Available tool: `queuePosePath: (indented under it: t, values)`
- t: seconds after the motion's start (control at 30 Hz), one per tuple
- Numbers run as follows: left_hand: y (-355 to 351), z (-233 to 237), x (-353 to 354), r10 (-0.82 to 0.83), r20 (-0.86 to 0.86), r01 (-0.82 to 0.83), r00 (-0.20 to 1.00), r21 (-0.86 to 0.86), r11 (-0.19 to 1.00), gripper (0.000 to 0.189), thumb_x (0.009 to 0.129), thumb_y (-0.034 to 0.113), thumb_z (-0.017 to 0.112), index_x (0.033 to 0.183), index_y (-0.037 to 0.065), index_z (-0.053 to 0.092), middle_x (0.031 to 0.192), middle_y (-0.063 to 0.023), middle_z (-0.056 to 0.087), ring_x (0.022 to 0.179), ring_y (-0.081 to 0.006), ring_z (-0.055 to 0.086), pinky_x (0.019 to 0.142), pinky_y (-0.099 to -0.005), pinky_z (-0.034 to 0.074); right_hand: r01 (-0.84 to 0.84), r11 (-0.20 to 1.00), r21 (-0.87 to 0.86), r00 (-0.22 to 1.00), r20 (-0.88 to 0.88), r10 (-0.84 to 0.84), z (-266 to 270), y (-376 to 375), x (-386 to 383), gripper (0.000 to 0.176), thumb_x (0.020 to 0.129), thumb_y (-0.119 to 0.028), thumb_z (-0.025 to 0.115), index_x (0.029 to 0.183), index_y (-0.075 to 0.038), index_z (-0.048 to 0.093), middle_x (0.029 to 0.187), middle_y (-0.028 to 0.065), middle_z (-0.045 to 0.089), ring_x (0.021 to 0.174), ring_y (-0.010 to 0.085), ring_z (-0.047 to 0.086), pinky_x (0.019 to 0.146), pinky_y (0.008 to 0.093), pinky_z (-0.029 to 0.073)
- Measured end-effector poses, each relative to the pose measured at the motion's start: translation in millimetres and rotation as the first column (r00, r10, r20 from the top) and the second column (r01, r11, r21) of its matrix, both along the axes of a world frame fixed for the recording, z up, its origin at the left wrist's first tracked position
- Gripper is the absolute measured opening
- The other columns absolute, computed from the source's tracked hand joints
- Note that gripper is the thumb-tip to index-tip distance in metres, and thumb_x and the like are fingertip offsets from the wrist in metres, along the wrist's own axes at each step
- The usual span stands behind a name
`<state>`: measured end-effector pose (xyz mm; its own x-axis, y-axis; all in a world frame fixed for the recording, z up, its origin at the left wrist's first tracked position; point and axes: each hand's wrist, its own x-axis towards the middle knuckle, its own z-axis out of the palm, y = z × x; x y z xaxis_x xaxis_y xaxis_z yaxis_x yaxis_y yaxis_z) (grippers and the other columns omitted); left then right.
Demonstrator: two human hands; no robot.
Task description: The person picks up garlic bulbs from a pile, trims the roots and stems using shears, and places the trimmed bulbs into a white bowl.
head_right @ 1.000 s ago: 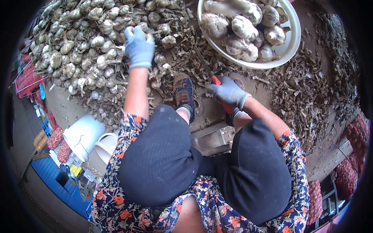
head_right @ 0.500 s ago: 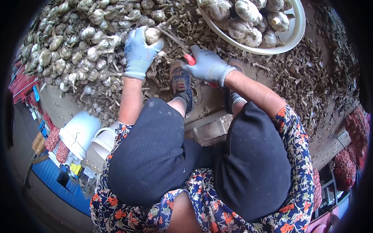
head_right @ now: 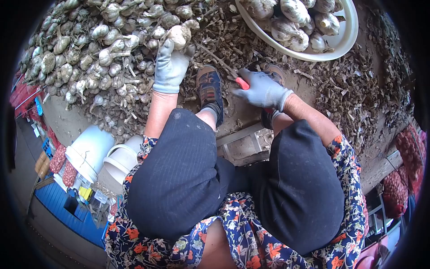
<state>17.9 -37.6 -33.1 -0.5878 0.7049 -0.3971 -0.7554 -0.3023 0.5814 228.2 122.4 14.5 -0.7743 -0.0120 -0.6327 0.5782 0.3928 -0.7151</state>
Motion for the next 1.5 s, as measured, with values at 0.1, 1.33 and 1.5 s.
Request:
queuePosePath:
  t: [0.1,1.33,1.5]
  values:
    - [-3.8,-27.5,3.7,-0.376,-0.726,-0.081,0.575,-0.508,0.858,0.049,0.083,0.027,0.068,0.126,0.012,0.051,0.123,0.0014,0.057,0.109,-0.0188,0.054,0.089,-0.0421,0.048,0.022,0.998,-0.059,0.999,-0.026,-0.024,11.0,1.9,-11.9,0.048,0.084,-0.043,0.06,0.103,0.0,0.05,0.094,0.0272,0.061,0.092,0.0439,0.059,0.08,0.0454,0.046]
    - [31.4,64.0,16.6,-0.505,-0.51,0.23,0.697,-0.508,0.83,0.046,0.07,0.012,0.079,0.107,0.0,0.055,0.092,-0.0051,0.066,0.082,-0.0122,0.063,0.076,-0.0257,0.053,0.021,0.895,0.446,0.982,-0.178,0.066,19.0,7.0,-7.0,0.047,0.083,-0.033,0.06,0.112,0.0,0.043,0.094,0.0264,0.06,0.089,0.0422,0.06,0.078,0.0496,0.048]
    - [30.5,48.4,19.8,-0.668,-0.691,-0.164,0.277,-0.719,0.676,0.068,0.063,0.013,0.081,0.118,-0.001,0.045,0.096,-0.0105,0.065,0.085,-0.0182,0.064,0.079,-0.0309,0.052,-0.063,0.912,0.405,0.995,-0.044,0.089,22.4,4.8,-13.6,0.046,0.085,-0.038,0.056,0.109,0.0,0.046,0.092,0.0257,0.062,0.091,0.0379,0.063,0.081,0.0457,0.049]
